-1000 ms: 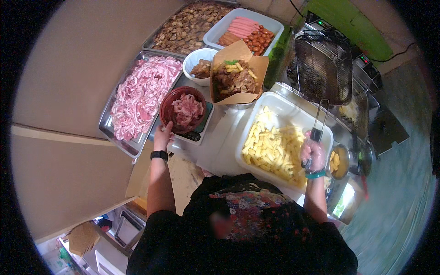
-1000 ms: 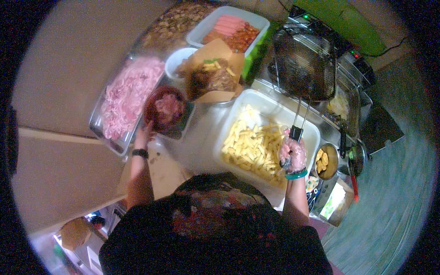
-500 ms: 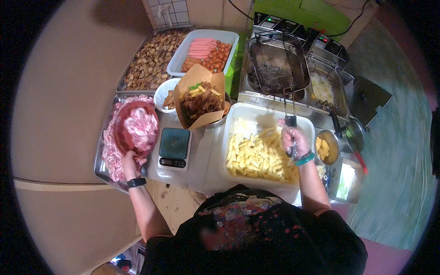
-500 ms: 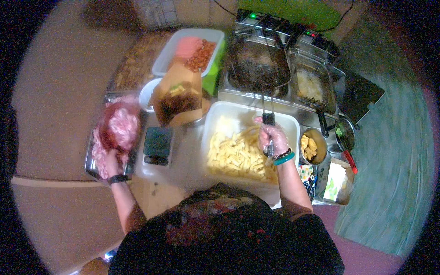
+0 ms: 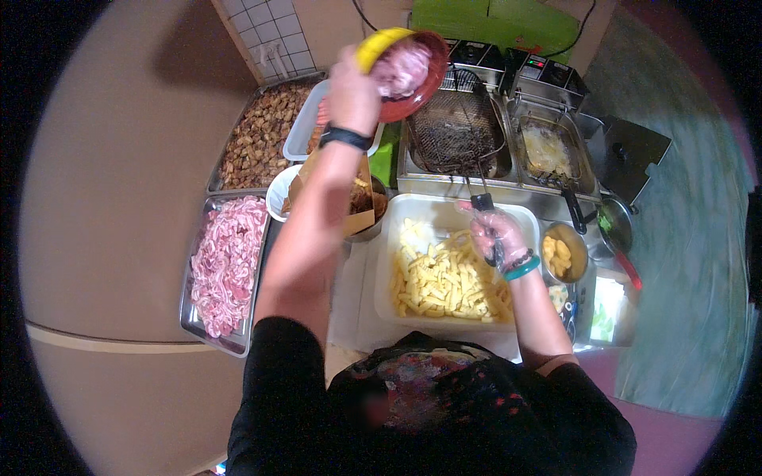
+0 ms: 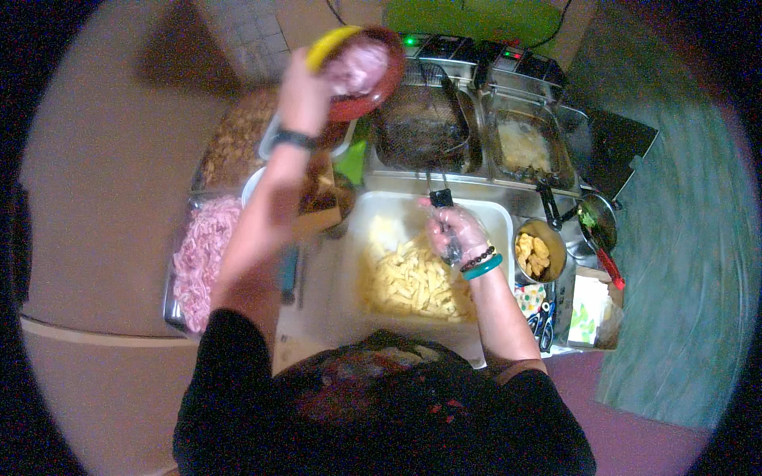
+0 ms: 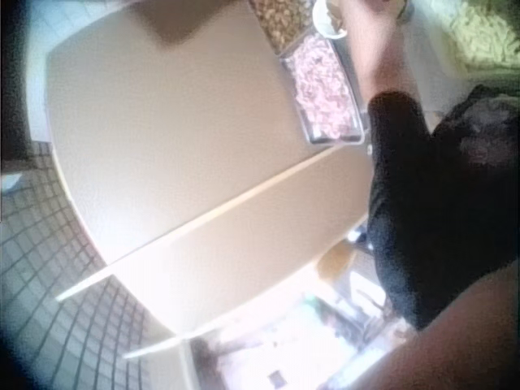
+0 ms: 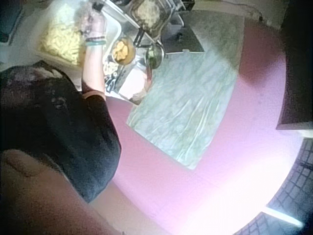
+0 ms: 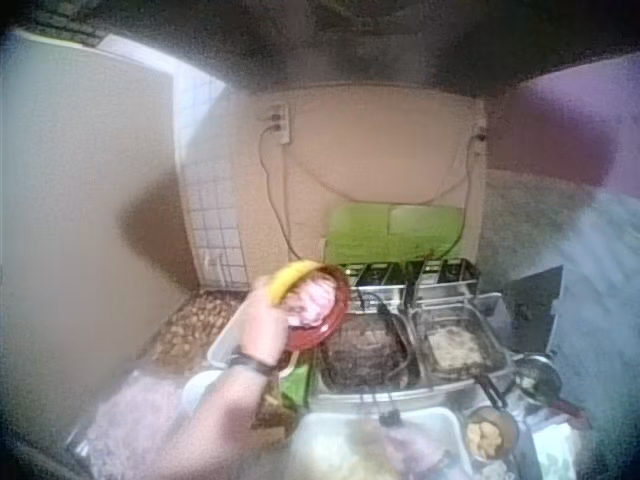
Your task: The person assembles a food order by placing lettuce into a paper cone, adding fried meat and french fries using tongs, and then adding sauce. The person then carries the completed order to a counter.
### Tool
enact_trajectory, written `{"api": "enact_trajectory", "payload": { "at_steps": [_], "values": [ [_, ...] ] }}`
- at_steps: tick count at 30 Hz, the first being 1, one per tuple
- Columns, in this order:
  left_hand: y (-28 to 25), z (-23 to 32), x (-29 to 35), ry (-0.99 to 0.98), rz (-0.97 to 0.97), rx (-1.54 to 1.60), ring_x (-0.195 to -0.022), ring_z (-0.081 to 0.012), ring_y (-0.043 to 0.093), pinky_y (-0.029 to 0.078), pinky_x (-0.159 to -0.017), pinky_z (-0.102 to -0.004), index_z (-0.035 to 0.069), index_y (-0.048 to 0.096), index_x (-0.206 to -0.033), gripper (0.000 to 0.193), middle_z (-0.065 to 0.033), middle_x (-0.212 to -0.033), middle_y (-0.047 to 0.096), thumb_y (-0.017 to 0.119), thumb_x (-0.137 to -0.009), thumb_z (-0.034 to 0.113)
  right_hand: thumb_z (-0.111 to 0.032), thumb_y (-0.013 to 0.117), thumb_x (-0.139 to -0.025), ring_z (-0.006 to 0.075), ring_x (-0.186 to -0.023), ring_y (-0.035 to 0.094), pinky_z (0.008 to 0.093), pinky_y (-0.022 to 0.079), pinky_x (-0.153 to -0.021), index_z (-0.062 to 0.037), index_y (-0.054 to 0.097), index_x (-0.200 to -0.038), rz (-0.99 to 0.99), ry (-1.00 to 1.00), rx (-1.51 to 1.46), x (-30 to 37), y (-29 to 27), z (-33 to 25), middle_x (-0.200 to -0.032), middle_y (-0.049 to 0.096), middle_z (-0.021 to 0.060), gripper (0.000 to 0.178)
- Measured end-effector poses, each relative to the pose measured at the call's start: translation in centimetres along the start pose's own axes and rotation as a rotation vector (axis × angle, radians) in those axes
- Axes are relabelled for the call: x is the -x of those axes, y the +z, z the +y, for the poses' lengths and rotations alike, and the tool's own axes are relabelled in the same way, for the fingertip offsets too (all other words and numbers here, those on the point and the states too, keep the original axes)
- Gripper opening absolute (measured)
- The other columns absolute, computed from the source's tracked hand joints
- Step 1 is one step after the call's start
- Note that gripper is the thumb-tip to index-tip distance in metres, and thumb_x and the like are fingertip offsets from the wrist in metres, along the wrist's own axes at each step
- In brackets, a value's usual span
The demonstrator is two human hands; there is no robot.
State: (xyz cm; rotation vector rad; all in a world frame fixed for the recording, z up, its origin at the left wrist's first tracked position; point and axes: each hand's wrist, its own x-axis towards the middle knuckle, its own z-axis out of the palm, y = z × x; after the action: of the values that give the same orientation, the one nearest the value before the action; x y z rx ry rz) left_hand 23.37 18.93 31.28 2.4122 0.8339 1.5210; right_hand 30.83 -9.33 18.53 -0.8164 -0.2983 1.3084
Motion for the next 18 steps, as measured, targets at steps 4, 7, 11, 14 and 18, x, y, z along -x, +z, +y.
{"api": "enact_trajectory", "payload": {
  "at_steps": [4,7,11,14,18],
  "values": [
    [6.7,3.4,1.6,0.324,-0.149,-0.281,-0.082,-0.0332,0.047,0.046,-0.068,-0.0376,0.007,0.036,-0.123,0.054,-0.0167,-0.093,0.046,0.053,-0.072,0.006,-0.015,0.051,-0.080,0.0088,-0.041,0.041,0.0210,0.032,-0.036,0.0002,0.051,-0.107,0.080,0.001,0.024,-0.4,-0.6,-0.6,-0.059,0.048,0.0005,0.031],
    [9.0,3.5,2.5,0.433,-0.133,-0.365,-0.086,-0.0321,0.044,0.047,-0.070,-0.0342,0.011,0.035,-0.128,0.059,-0.0162,-0.096,0.045,0.053,-0.071,0.006,-0.014,0.051,-0.080,0.0093,-0.043,0.042,0.0220,0.032,-0.036,0.0012,0.053,-0.099,-0.002,0.065,-0.160,-0.7,-0.9,-0.3,-0.060,0.048,0.0014,0.024],
    [8.9,5.2,2.3,0.399,-0.188,-0.186,-0.094,-0.0358,0.041,0.043,-0.080,-0.0403,0.012,0.031,-0.131,0.061,-0.0200,-0.107,0.044,0.042,-0.073,-0.003,-0.013,0.050,-0.081,0.0083,-0.045,0.039,0.0212,0.031,-0.038,0.0047,0.047,-0.106,-0.162,0.126,-0.394,-1.7,-2.5,-0.8,-0.060,0.044,-0.0002,0.031],
    [7.7,5.3,1.8,0.370,-0.114,-0.179,-0.094,-0.0356,0.042,0.042,-0.081,-0.0405,0.012,0.031,-0.131,0.063,-0.0196,-0.105,0.044,0.045,-0.071,-0.003,-0.009,0.046,-0.083,0.0065,-0.045,0.036,0.0191,0.030,-0.039,0.0071,0.043,-0.113,-0.102,0.137,-0.418,-2.7,-2.9,-1.4,-0.059,0.041,-0.0015,0.034],
    [6.3,4.1,1.1,0.263,-0.038,-0.103,-0.089,-0.0334,0.041,0.042,-0.077,-0.0391,0.008,0.033,-0.129,0.061,-0.0154,-0.099,0.043,0.047,-0.070,-0.002,-0.008,0.044,-0.084,0.0057,-0.045,0.036,0.0183,0.030,-0.040,0.0080,0.042,-0.114,-0.032,0.143,-0.451,-3.9,-2.1,-0.9,-0.059,0.041,-0.0018,0.033]
  ]
}}
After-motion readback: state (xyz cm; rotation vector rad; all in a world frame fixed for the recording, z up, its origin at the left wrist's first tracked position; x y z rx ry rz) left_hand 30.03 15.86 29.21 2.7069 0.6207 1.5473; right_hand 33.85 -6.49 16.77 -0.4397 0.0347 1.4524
